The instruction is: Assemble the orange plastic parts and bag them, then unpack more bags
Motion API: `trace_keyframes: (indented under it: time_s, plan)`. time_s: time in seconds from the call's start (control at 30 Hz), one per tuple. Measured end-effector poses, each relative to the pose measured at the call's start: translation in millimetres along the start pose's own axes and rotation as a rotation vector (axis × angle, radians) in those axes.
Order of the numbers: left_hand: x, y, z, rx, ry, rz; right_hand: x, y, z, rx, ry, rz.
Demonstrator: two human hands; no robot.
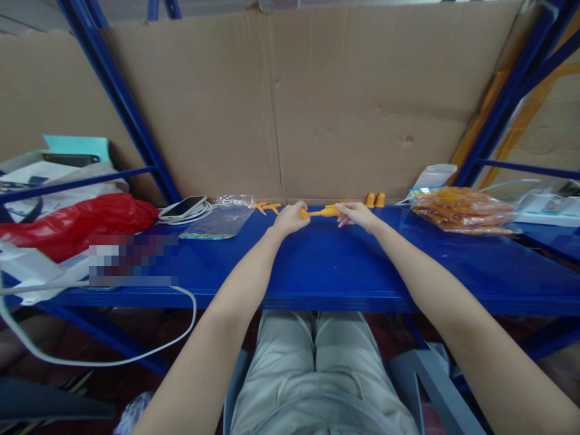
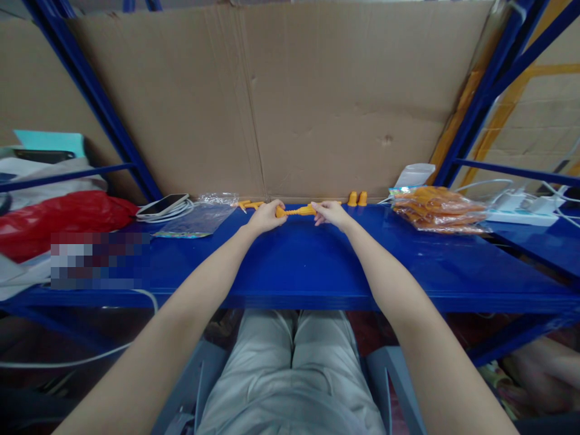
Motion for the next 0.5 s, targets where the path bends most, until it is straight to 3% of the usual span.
trace_keyframes:
  time_s: [0.33, 0.5]
  plan:
    - [-0.2, -1.3, 1.0, -0.015, 0.008, -0.017, 2.3, 2.1, 7.8, -0.150, -0.053, -0.200]
    - [1.4, -1.5, 1.2, -0.011, 0.002, 0.001, 1.8, 1.4, 7.7, -0.156, -0.085, -0.124]
Point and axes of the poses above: each hand's wrist, its own z-axis away from the middle knuckle, its own y-axis out of the back of the hand, x = y × z, the point moved 3 cm from there along -z, towards the middle knuckle, and after that the axes turned 12 degrees about -y, right-handed, at the moved point
